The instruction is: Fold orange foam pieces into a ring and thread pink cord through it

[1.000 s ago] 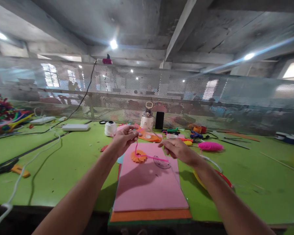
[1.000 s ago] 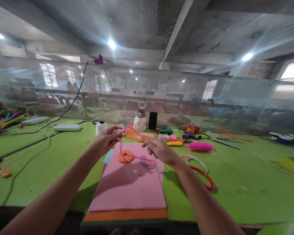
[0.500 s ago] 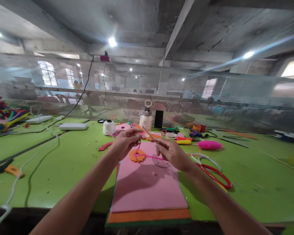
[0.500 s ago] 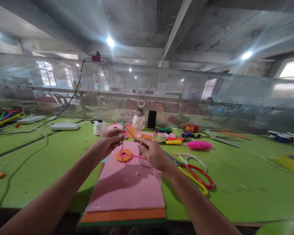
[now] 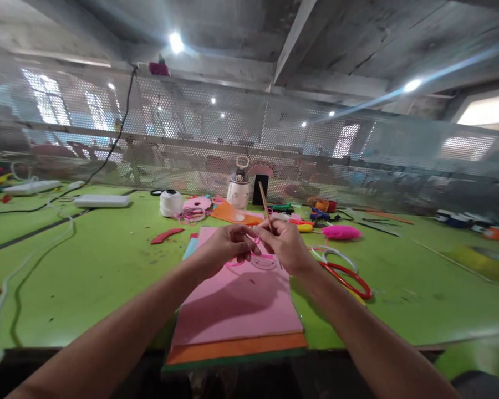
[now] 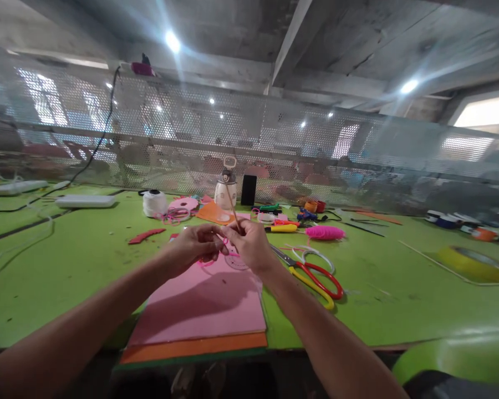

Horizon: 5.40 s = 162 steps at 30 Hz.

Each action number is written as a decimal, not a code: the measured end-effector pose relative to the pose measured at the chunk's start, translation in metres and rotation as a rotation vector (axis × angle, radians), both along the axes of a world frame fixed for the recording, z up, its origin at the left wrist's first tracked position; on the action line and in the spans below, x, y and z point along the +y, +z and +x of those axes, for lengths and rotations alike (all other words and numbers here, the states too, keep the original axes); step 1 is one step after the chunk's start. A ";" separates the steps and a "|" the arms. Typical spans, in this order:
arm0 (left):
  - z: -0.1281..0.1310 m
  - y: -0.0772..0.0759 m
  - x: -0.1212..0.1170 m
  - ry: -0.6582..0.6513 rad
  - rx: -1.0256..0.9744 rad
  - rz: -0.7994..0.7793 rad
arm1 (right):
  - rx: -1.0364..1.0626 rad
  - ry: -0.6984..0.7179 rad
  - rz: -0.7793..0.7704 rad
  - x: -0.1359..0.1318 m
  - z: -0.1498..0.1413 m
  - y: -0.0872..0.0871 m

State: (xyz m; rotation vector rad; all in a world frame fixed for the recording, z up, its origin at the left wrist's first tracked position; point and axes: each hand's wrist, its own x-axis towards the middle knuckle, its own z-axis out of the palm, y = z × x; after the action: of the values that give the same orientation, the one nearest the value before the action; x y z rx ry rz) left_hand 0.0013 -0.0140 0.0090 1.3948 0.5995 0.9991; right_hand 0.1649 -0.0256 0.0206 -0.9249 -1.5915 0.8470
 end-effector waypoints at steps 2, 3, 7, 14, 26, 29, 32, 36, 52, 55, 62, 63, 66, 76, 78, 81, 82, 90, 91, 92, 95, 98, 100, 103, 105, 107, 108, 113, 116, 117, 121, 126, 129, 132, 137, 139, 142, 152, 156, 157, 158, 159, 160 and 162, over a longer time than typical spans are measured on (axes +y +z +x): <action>0.000 -0.001 0.001 -0.022 0.018 -0.009 | -0.046 0.008 -0.017 0.000 0.001 0.002; 0.001 -0.002 0.001 -0.026 0.025 -0.015 | -0.053 0.019 -0.033 0.000 0.002 0.002; 0.001 -0.003 0.003 0.006 0.086 -0.011 | 0.002 0.102 -0.149 0.006 0.005 0.002; 0.003 -0.002 0.000 0.082 0.230 0.066 | 0.120 0.165 -0.267 0.010 0.003 -0.002; -0.007 0.005 0.011 0.343 -0.068 0.018 | 0.144 0.232 -0.310 0.001 0.001 0.003; -0.013 0.011 0.014 0.456 -0.174 0.054 | 0.124 0.301 -0.327 -0.003 -0.004 -0.002; -0.014 0.013 0.015 0.518 -0.222 0.082 | 0.091 0.313 -0.293 -0.006 -0.009 -0.008; -0.013 0.014 0.016 0.574 -0.254 0.098 | -0.025 0.294 -0.235 -0.008 -0.011 -0.011; -0.008 0.014 0.006 0.555 -0.178 0.164 | -0.117 0.379 -0.249 -0.014 -0.010 -0.007; -0.008 0.013 0.009 0.576 -0.156 0.182 | -0.110 0.381 -0.263 -0.014 -0.010 -0.007; -0.010 0.004 0.021 0.652 -0.078 0.232 | -0.084 0.408 -0.312 -0.014 -0.010 -0.008; -0.010 0.004 0.022 0.656 -0.075 0.238 | -0.085 0.411 -0.316 -0.014 -0.011 -0.008; -0.009 0.004 0.020 0.661 -0.070 0.256 | -0.097 0.411 -0.322 -0.014 -0.012 -0.008; -0.008 0.007 0.015 0.678 -0.001 0.327 | -0.120 0.387 -0.299 -0.015 -0.012 -0.008; -0.008 0.007 0.014 0.682 0.021 0.343 | -0.113 0.384 -0.292 -0.015 -0.012 -0.008; -0.008 0.006 0.013 0.694 0.037 0.363 | -0.132 0.366 -0.280 -0.016 -0.013 -0.007; -0.008 0.005 0.013 0.697 0.044 0.375 | -0.143 0.357 -0.276 -0.017 -0.013 -0.006; -0.011 0.005 0.013 0.756 0.086 0.473 | -0.150 0.348 -0.252 -0.016 -0.013 -0.009; -0.011 0.006 0.012 0.758 0.091 0.478 | -0.147 0.347 -0.250 -0.015 -0.013 -0.009; -0.011 0.006 0.012 0.758 0.093 0.485 | -0.144 0.346 -0.250 -0.015 -0.013 -0.010; -0.012 0.008 0.011 0.753 0.095 0.503 | -0.129 0.361 -0.255 -0.014 -0.013 -0.011; -0.012 0.009 0.010 0.760 0.105 0.501 | -0.118 0.368 -0.262 -0.013 -0.013 -0.012; -0.013 0.010 0.010 0.768 0.111 0.499 | -0.117 0.357 -0.268 -0.013 -0.013 -0.012; -0.014 0.009 0.010 0.788 0.140 0.543 | -0.112 0.348 -0.272 -0.014 -0.014 -0.012; -0.014 0.008 0.010 0.806 0.171 0.606 | -0.103 0.358 -0.267 -0.015 -0.014 -0.012; -0.015 0.005 0.011 0.827 0.196 0.677 | -0.095 0.367 -0.266 -0.016 -0.015 -0.011; -0.016 0.004 0.011 0.836 0.204 0.710 | -0.094 0.371 -0.269 -0.016 -0.016 -0.011; -0.019 0.000 0.011 0.827 0.290 0.820 | -0.084 0.381 -0.279 -0.019 -0.018 -0.010; -0.019 -0.001 0.011 0.837 0.361 0.879 | -0.068 0.396 -0.281 -0.020 -0.018 -0.011; -0.019 -0.001 0.011 0.842 0.376 0.899 | -0.064 0.401 -0.282 -0.020 -0.018 -0.011; -0.020 0.002 0.010 0.852 0.391 0.917 | -0.067 0.401 -0.288 -0.020 -0.018 -0.010; -0.022 0.008 0.009 0.879 0.352 0.836 | -0.104 0.376 -0.267 -0.021 -0.019 -0.009; -0.023 0.010 0.010 0.871 0.357 0.845 | -0.112 0.379 -0.257 -0.020 -0.019 -0.011; -0.024 0.009 0.010 0.878 0.374 0.882 | -0.125 0.364 -0.247 -0.019 -0.018 -0.012; -0.024 0.009 0.011 0.922 0.437 0.951 | -0.144 0.348 -0.223 -0.019 -0.018 -0.012; -0.024 0.009 0.011 0.935 0.466 0.979 | -0.144 0.345 -0.223 -0.018 -0.019 -0.012; -0.024 0.008 0.012 0.956 0.479 1.029 | -0.131 0.345 -0.233 -0.018 -0.018 -0.012; -0.021 0.002 0.011 0.912 0.487 1.008 | -0.051 0.395 -0.273 -0.018 -0.018 -0.013; -0.021 0.002 0.010 0.897 0.478 0.972 | -0.013 0.408 -0.279 -0.018 -0.020 -0.014; -0.021 0.001 0.009 0.899 0.475 0.962 | -0.010 0.404 -0.277 -0.018 -0.020 -0.014; -0.021 0.001 0.009 0.899 0.473 0.952 | -0.009 0.398 -0.273 -0.018 -0.021 -0.014; -0.020 0.001 0.008 0.896 0.471 0.943 | -0.008 0.393 -0.271 -0.018 -0.021 -0.015; -0.020 0.002 0.007 0.892 0.469 0.937 | -0.005 0.389 -0.270 -0.018 -0.021 -0.015; -0.018 0.003 0.006 0.881 0.461 0.925 | 0.003 0.388 -0.269 -0.019 -0.021 -0.016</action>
State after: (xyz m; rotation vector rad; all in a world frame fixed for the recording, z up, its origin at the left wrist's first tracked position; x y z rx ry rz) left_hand -0.0170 -0.0082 0.0116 2.2818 1.2497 1.8065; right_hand 0.1434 -0.0445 0.0049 -0.8077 -1.7094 1.3584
